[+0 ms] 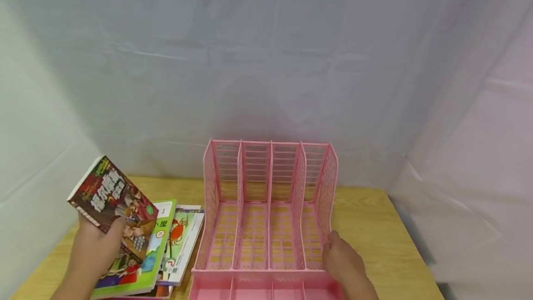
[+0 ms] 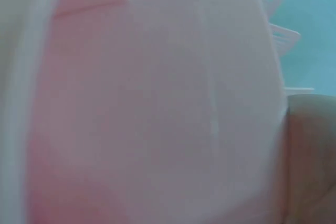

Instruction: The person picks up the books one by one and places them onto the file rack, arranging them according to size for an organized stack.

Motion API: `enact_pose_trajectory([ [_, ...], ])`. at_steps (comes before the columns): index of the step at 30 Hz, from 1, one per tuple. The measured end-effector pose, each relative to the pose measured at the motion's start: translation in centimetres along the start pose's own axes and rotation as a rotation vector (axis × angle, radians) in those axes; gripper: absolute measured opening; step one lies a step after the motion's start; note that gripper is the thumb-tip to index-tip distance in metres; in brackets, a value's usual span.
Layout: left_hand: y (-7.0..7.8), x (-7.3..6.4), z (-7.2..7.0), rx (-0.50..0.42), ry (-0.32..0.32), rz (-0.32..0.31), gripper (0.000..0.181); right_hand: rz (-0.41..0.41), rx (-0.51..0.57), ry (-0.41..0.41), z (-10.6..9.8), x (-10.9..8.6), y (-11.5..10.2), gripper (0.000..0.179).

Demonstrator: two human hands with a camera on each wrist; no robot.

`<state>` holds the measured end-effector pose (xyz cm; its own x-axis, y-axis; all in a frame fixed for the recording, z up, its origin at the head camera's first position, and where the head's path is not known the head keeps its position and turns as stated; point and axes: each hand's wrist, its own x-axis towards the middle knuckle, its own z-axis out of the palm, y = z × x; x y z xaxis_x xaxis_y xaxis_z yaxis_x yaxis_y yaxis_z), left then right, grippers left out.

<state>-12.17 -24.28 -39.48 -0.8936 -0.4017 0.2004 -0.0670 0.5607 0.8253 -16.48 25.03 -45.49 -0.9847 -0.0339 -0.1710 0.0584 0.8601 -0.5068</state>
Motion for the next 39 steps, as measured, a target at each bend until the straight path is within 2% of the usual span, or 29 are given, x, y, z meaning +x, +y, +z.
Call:
enact_pose_trajectory([
  [5, 2.8, 0.2, 1.5, -0.095, -0.011, 0.058, 0.071, -0.008, -0.031, -0.037, -0.5, 0.4, 0.1, 0.031],
  [9, 4.4, -0.2, 2.5, -0.108, -0.038, 0.106, 0.070, 0.009, -0.039, 0.020, -0.2, 0.8, 0.1, 0.041],
  [14, 5.2, -1.2, 3.2, -0.162, -0.048, 0.110, 0.067, -0.021, -0.051, 0.046, 0.7, 1.2, 0.2, 0.042],
  [16, 5.4, -1.6, 3.5, -0.189, -0.038, 0.110, 0.065, -0.017, -0.064, 0.055, 0.8, 1.3, 0.1, 0.040],
  [20, 5.6, -2.6, 4.3, -0.270, -0.002, 0.154, 0.064, -0.029, -0.083, 0.083, 0.7, 1.3, 0.2, 0.037],
  [23, 6.1, -3.5, 5.2, -0.344, 0.055, 0.244, 0.064, -0.051, -0.093, 0.097, 0.5, 1.5, 0.5, 0.036],
  [27, 6.8, -4.9, 6.8, -0.443, 0.150, 0.435, 0.061, -0.063, -0.119, 0.096, 0.3, 1.5, 0.4, 0.035],
  [29, 7.0, -5.3, 7.7, -0.484, 0.145, 0.501, 0.059, -0.061, -0.134, 0.095, 0.2, 1.5, 0.4, 0.036],
  [31, 7.0, -5.5, 8.5, -0.488, 0.101, 0.492, 0.052, -0.057, -0.140, 0.093, 0.2, 1.6, 0.3, 0.036],
  [33, 6.9, -5.5, 9.1, -0.444, 0.031, 0.434, 0.046, -0.061, -0.144, 0.099, 0.2, 1.7, 0.2, 0.035],
  [36, 6.3, -5.0, 10.0, -0.293, -0.072, 0.333, 0.042, -0.067, -0.145, 0.110, 0.3, 1.7, 0.1, 0.033],
  [39, 5.7, -4.5, 10.6, -0.137, -0.133, 0.274, 0.045, -0.061, -0.137, 0.115, 0.4, 1.5, 0.0, 0.033],
])
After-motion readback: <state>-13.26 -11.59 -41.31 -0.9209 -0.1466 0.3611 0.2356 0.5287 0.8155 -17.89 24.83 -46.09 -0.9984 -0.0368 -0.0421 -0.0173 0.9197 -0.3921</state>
